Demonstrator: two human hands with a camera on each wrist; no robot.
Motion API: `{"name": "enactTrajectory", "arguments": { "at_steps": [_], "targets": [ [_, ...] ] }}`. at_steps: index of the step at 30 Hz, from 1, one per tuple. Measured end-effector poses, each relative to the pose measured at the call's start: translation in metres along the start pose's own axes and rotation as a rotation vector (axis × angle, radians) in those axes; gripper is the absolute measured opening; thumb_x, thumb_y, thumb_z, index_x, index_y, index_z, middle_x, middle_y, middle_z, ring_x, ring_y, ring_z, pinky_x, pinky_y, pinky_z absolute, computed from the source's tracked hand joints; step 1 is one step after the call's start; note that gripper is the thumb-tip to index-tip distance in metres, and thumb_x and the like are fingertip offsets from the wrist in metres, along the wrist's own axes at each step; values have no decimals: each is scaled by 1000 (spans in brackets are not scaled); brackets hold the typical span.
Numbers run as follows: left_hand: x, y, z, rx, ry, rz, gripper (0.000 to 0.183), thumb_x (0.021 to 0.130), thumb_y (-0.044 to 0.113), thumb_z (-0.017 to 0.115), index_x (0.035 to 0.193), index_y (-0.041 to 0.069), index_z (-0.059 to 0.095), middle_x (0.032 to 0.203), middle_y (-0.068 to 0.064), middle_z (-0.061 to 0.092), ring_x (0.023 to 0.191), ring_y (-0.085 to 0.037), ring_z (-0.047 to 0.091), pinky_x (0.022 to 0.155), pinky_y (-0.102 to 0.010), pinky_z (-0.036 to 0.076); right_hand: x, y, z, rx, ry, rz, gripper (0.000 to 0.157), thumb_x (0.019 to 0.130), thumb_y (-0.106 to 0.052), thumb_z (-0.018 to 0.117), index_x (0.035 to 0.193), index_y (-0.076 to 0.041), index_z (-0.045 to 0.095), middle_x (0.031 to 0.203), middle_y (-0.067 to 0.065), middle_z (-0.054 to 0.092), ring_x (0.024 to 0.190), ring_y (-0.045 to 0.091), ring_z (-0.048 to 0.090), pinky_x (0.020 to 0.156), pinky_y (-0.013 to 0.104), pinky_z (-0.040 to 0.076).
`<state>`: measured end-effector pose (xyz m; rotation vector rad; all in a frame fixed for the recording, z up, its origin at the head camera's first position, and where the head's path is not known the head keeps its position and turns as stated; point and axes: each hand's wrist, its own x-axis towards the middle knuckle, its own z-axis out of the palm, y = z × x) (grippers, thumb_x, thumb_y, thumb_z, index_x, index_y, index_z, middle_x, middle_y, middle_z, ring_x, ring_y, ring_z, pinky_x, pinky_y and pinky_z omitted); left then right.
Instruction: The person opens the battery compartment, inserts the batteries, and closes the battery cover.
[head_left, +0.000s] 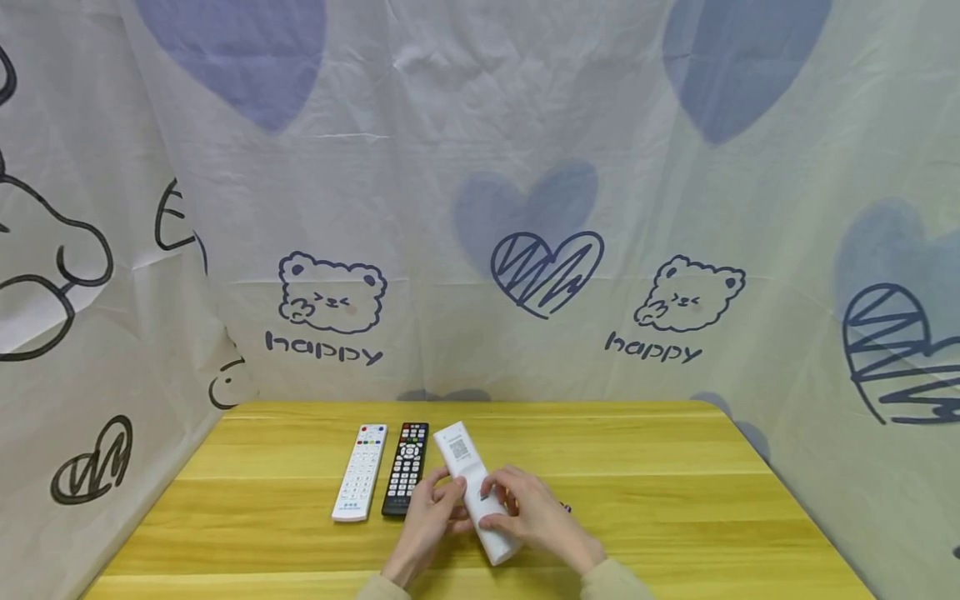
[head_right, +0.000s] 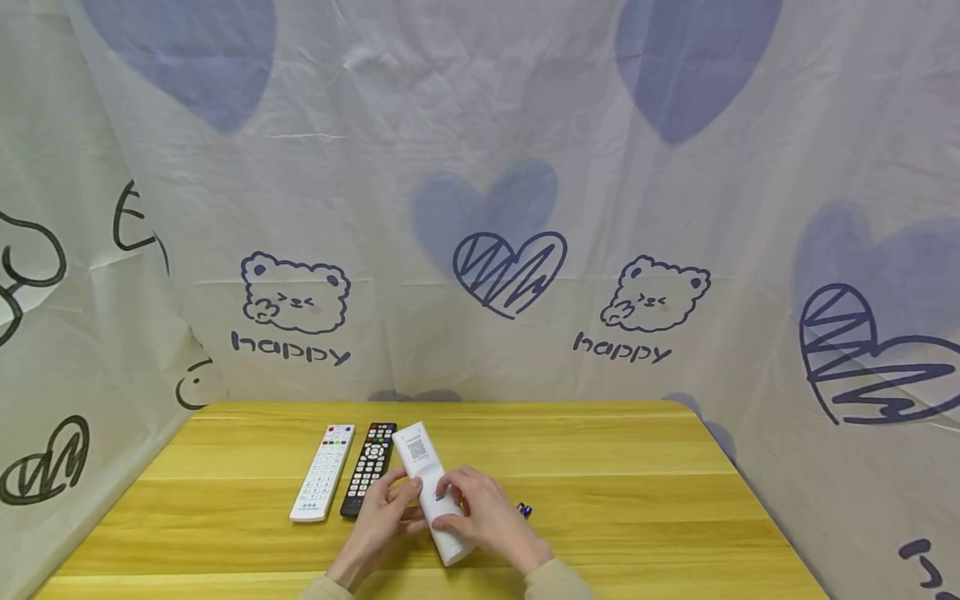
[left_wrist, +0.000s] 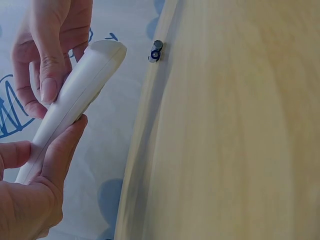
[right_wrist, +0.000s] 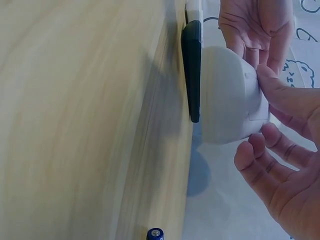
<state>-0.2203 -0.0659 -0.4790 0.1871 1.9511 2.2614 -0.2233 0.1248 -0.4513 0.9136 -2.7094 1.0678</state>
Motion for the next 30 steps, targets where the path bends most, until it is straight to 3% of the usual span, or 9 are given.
{"name": "enactTrajectory", "arguments": {
  "at_steps": [8,20,30],
  "targets": [
    [0,-2,1,-12,-6,5,51,106,15,48,145,-14,32,126,-35,63,84,-18,75,76,-32,65,2,2,0,19,-30,9,28,83,-21,82,98,-12,61,81,-3,51,72,2,43,62,13,39],
    [1,-2,1,-15,2,-6,50,106,15,48,144,-13,33,124,-33,65,79,-16,74,72,-30,65,3,1,-3,5,-41,-22,28,81,-18,83,95,-12,60,76,-3,49,68,1,40,60,13,35],
    [1,-1,0,-28,1,-5,49,106,14,47,144,-14,33,124,-33,66,80,-16,75,72,-30,65,5,0,-3,6,-49,7,28,81,-19,83,95,-13,59,78,-3,50,70,1,40,62,14,36]
  ]
}}
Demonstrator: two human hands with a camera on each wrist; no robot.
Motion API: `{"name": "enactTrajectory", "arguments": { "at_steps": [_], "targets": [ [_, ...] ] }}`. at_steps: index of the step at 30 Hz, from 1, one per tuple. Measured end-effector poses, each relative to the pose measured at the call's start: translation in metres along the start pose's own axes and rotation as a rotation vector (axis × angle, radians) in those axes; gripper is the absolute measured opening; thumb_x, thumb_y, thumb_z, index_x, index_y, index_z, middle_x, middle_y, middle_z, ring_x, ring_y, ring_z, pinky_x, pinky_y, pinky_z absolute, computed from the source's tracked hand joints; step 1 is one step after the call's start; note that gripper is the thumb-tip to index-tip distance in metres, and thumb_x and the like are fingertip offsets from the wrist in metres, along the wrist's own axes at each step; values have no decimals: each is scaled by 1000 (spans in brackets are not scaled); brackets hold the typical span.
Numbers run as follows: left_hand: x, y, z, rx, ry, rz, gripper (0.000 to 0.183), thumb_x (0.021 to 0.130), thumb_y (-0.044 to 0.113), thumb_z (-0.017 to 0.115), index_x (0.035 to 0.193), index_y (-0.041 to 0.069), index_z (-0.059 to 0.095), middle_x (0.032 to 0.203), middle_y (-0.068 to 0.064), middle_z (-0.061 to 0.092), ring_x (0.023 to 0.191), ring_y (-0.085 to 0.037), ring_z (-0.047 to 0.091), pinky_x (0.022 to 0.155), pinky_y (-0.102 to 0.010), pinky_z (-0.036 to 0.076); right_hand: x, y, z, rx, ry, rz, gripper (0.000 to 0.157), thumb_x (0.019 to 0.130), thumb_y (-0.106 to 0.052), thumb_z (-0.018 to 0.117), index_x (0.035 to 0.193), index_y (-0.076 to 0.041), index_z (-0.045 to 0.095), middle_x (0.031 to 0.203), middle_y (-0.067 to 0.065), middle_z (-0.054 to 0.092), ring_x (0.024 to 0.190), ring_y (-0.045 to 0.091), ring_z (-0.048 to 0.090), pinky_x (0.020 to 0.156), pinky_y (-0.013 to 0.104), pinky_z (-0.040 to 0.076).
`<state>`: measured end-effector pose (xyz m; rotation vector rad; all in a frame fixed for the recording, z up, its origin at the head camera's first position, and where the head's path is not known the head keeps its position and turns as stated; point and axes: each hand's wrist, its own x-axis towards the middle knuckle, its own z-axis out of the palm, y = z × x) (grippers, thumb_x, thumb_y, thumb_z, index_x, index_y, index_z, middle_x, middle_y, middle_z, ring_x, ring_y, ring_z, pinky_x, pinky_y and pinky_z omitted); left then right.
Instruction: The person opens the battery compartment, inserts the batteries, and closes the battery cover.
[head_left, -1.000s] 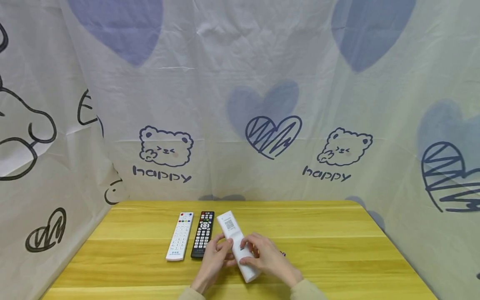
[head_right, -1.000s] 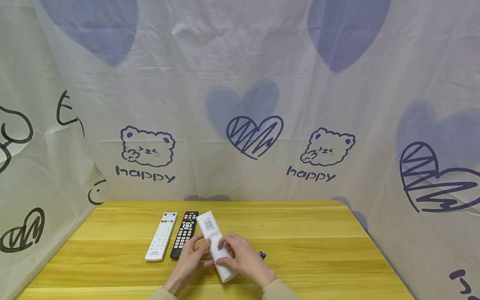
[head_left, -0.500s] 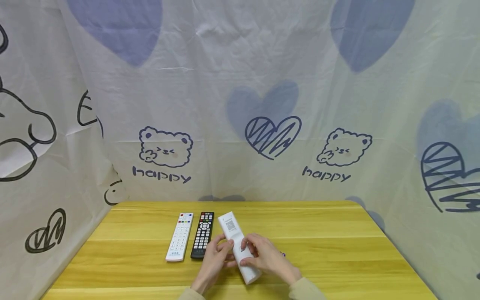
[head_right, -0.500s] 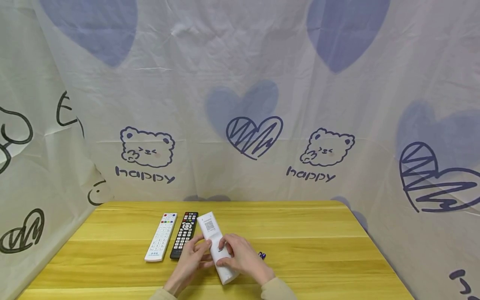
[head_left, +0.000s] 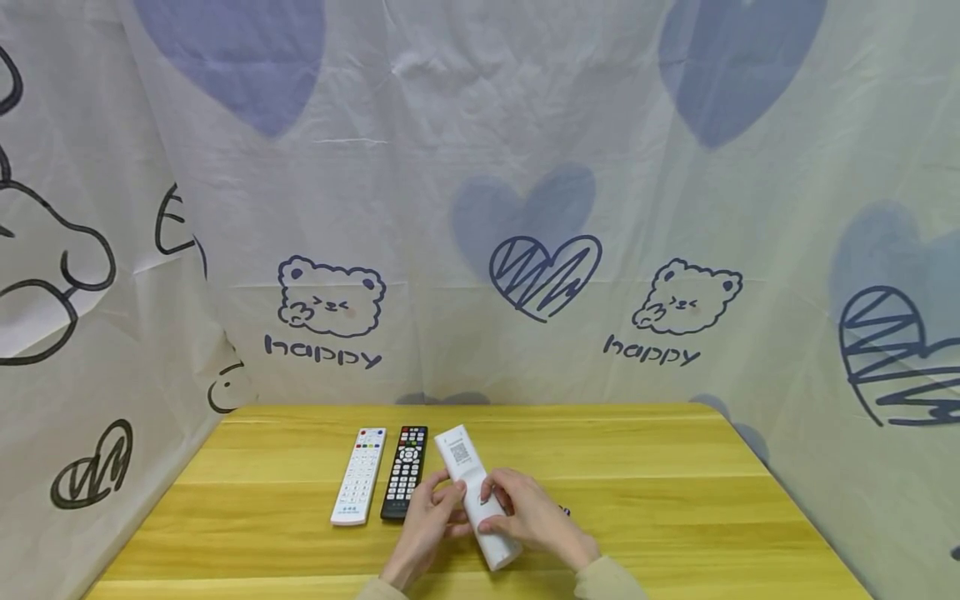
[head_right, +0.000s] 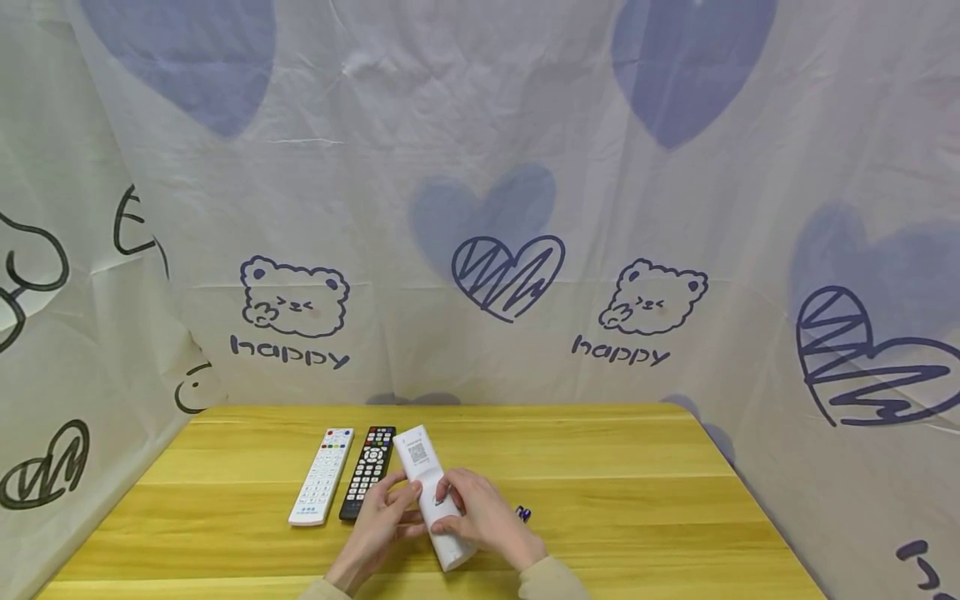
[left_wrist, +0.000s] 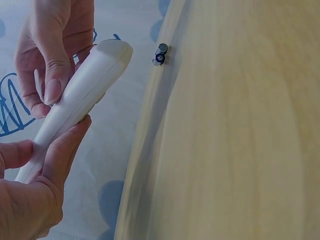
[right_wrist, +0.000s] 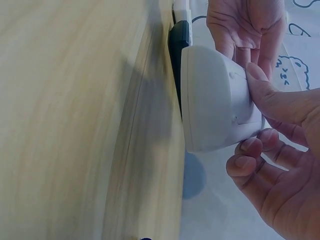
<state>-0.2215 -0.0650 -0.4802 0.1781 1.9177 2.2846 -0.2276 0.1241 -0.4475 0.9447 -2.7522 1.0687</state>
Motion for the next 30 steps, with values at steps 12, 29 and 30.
{"name": "enactTrajectory", "arguments": {
  "at_steps": [12,29,30],
  "targets": [
    [-1,1,1,-1,-2,-3,50,106,13,48,145,-14,32,124,-33,65,80,-17,75,72,-31,65,0,0,-1,12,-10,12,28,81,-19,83,94,-13,58,76,-1,50,68,1,39,60,14,34],
    [-1,-1,3,-16,6,-14,49,106,12,48,145,-14,33,120,-31,68,77,-16,75,70,-30,65,-1,2,-1,-20,-35,-30,31,80,-20,83,94,-13,56,73,-2,47,67,-2,36,60,12,32],
    [-1,-1,3,-14,7,-13,49,106,12,48,145,-14,33,120,-31,68,78,-17,75,70,-30,65,-1,2,-1,-18,-36,-30,31,80,-19,83,94,-13,56,73,-3,46,67,-2,35,60,12,32]
  ]
}}
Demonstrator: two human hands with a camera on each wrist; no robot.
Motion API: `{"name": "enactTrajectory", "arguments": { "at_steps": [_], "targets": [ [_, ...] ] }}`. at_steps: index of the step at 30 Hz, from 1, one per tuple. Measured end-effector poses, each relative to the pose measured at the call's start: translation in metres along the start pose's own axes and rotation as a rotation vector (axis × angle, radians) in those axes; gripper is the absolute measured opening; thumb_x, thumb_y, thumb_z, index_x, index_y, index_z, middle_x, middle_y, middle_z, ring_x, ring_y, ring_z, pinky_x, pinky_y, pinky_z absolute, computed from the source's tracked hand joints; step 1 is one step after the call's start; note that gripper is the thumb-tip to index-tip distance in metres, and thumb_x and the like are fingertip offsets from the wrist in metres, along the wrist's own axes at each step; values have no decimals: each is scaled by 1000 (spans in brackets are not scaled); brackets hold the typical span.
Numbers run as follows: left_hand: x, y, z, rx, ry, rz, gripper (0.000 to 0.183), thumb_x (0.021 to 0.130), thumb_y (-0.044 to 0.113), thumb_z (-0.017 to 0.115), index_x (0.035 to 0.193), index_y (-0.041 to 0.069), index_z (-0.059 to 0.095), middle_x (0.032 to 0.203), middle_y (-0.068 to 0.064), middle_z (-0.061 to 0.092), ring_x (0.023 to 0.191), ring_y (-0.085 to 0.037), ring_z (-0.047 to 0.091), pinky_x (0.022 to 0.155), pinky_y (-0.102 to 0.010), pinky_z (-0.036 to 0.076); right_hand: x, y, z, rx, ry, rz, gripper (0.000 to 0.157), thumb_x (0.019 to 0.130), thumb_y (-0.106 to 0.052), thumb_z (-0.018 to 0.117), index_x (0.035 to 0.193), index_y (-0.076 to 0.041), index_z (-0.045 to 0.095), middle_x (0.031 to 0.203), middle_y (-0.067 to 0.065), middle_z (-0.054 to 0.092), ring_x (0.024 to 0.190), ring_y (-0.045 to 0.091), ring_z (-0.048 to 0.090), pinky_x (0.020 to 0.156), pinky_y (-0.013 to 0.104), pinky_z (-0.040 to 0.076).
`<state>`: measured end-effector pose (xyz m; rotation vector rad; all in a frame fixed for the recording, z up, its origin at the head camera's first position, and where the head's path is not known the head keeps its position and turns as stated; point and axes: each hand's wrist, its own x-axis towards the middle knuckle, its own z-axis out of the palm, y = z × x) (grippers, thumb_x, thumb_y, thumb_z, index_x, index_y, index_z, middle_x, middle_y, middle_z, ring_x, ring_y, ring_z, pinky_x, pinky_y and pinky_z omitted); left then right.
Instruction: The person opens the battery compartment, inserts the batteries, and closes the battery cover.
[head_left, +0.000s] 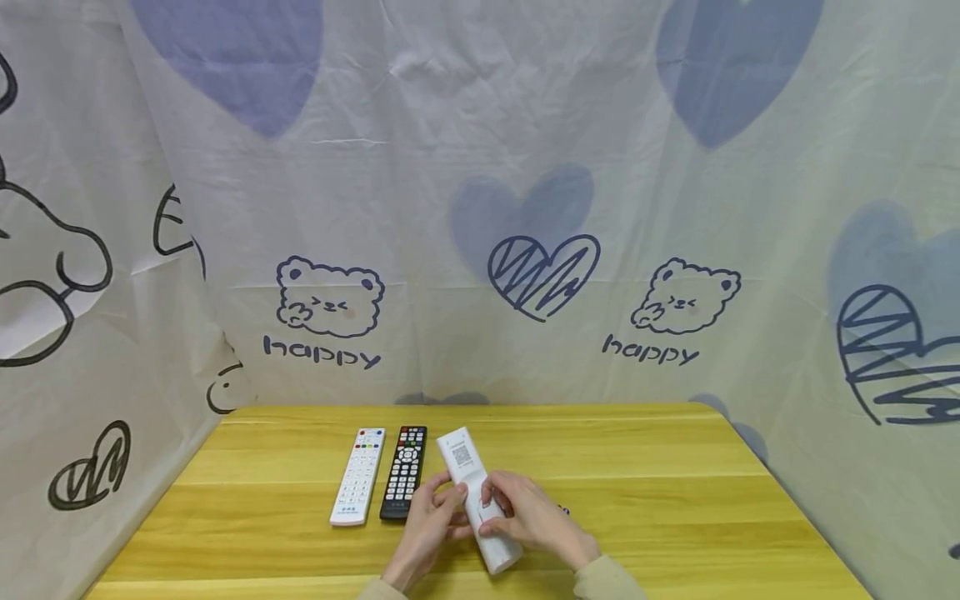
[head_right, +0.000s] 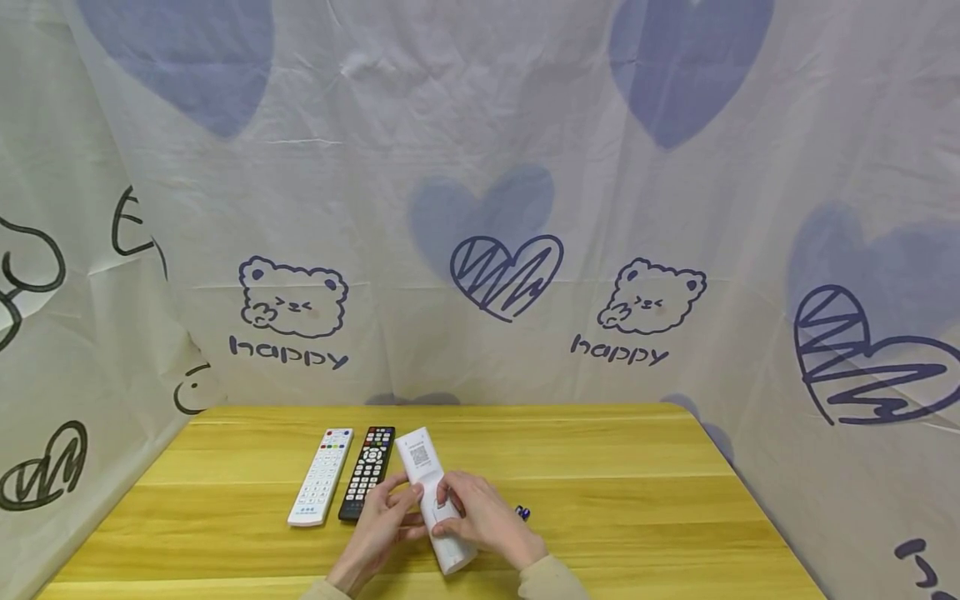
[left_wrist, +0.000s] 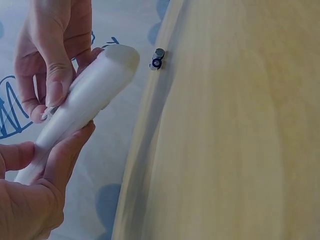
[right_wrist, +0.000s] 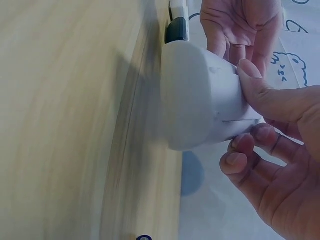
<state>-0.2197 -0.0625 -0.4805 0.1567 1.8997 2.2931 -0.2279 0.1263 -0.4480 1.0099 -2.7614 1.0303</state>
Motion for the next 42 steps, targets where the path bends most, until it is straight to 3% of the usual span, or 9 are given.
{"name": "enactTrajectory", "arguments": {
  "at_steps": [14,26,33,42],
  "targets": [
    [1,-4,1,6,-11,12,50,105,12,48,144,-16,31,122,-34,66,78,-17,75,72,-32,66,-9,-5,3,-35,43,22,27,86,-21,80,96,-14,57,74,-4,52,66,0,42,56,12,35],
    [-1,-5,1,9,-3,10,50,105,11,48,144,-16,32,120,-33,67,79,-16,75,73,-32,66,-19,-1,5,2,135,-50,23,88,-15,77,100,-12,57,70,0,58,61,-4,45,52,9,39],
    [0,-6,-1,7,1,-3,50,105,12,48,144,-15,32,119,-32,68,78,-16,74,71,-31,65,-26,0,6,15,152,-24,24,90,-17,74,104,-14,56,72,-6,59,61,-8,47,53,10,43],
    [1,-8,-2,21,10,-4,49,106,12,48,144,-15,32,120,-33,66,79,-18,75,72,-33,66,-31,2,7,90,171,14,25,91,-17,74,107,-12,56,77,-2,64,65,-5,54,58,13,50]
  ]
}}
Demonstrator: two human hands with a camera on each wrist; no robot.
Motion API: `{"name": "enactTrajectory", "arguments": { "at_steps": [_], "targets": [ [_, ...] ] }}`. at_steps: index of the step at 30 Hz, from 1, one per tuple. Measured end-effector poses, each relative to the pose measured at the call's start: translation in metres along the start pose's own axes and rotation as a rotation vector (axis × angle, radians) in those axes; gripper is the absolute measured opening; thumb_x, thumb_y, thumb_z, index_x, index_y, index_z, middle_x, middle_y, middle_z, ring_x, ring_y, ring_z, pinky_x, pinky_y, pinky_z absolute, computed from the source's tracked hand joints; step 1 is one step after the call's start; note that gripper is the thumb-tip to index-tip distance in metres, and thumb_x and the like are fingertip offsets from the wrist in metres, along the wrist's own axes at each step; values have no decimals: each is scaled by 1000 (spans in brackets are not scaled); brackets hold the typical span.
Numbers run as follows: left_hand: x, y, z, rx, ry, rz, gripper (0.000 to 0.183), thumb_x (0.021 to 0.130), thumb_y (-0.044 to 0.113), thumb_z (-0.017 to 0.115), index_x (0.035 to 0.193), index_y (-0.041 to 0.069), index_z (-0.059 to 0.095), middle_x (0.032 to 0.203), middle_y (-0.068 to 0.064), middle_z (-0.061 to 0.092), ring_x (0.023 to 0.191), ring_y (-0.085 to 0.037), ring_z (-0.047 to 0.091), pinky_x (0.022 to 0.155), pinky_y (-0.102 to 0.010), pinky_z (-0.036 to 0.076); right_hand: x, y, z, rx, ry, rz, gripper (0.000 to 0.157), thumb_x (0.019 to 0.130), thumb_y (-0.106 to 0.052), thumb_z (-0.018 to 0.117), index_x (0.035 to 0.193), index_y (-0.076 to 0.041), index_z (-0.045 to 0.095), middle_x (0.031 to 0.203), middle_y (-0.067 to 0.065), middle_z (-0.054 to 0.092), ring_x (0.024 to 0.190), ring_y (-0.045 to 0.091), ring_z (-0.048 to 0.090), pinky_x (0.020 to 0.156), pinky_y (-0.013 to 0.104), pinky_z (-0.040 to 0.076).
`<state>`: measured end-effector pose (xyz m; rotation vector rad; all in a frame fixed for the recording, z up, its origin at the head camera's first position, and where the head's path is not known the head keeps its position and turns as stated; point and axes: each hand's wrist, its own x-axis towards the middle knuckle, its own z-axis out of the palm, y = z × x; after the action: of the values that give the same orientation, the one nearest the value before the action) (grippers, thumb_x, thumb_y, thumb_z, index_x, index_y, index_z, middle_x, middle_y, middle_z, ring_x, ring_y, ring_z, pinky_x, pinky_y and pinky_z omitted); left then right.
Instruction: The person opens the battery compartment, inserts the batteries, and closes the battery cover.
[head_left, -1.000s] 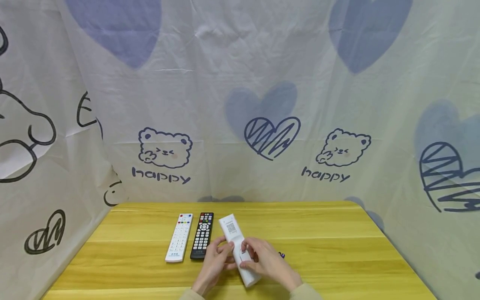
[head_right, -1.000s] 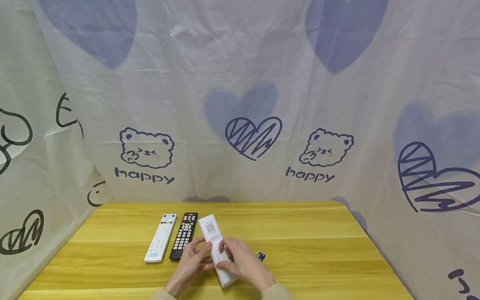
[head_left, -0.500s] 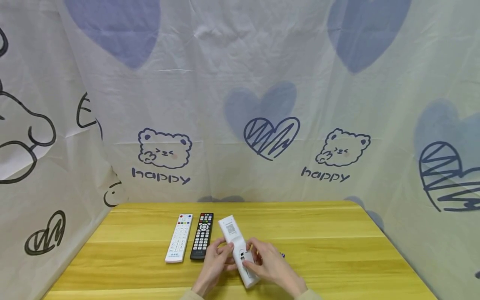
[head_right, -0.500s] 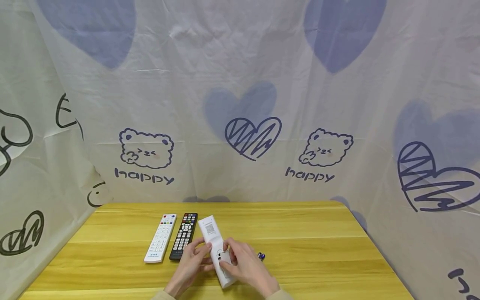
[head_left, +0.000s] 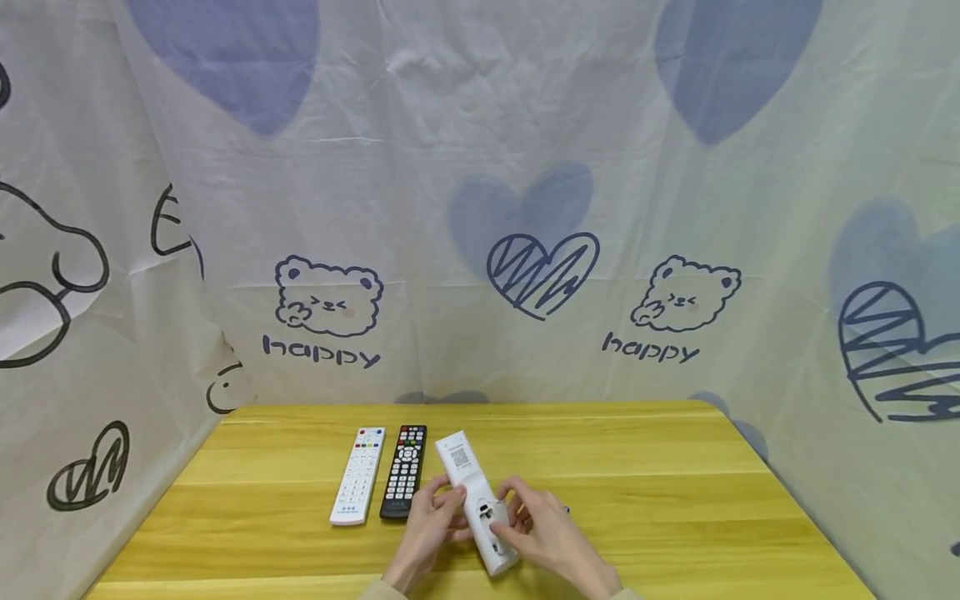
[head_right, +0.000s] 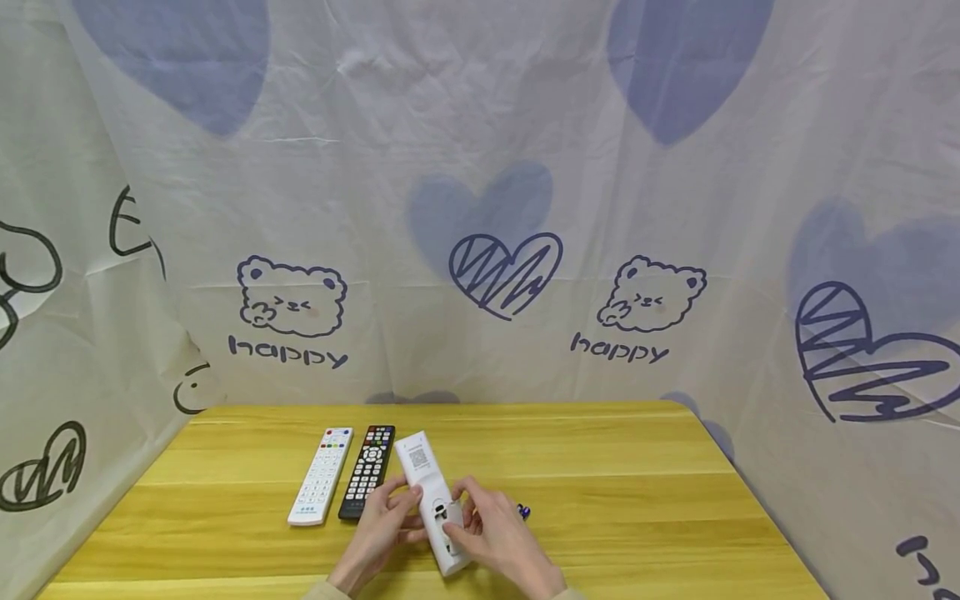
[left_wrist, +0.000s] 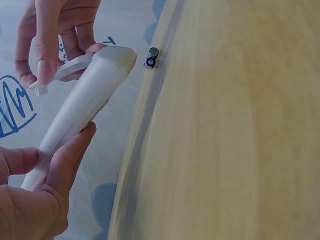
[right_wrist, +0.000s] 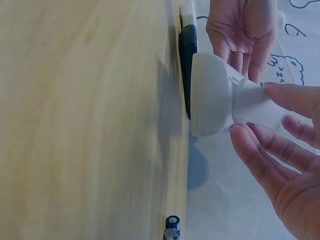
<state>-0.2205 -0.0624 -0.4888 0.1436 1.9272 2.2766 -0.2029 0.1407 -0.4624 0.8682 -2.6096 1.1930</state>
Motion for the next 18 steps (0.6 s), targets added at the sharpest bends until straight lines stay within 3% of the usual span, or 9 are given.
{"name": "enactTrajectory", "arguments": {
  "at_steps": [10,18],
  "targets": [
    [0,2,-1,0,8,0,49,106,12,47,144,-15,32,119,-33,67,80,-19,75,72,-33,66,-3,10,-9,-11,87,80,25,89,-12,75,106,-13,56,74,-4,60,63,-3,52,57,15,51],
    [1,2,-2,-8,20,-19,51,106,14,48,145,-14,31,119,-31,68,77,-16,74,71,-32,65,-6,21,-28,-202,179,200,25,86,-9,77,101,-12,57,65,-8,52,55,-3,43,49,14,40]
  ]
}}
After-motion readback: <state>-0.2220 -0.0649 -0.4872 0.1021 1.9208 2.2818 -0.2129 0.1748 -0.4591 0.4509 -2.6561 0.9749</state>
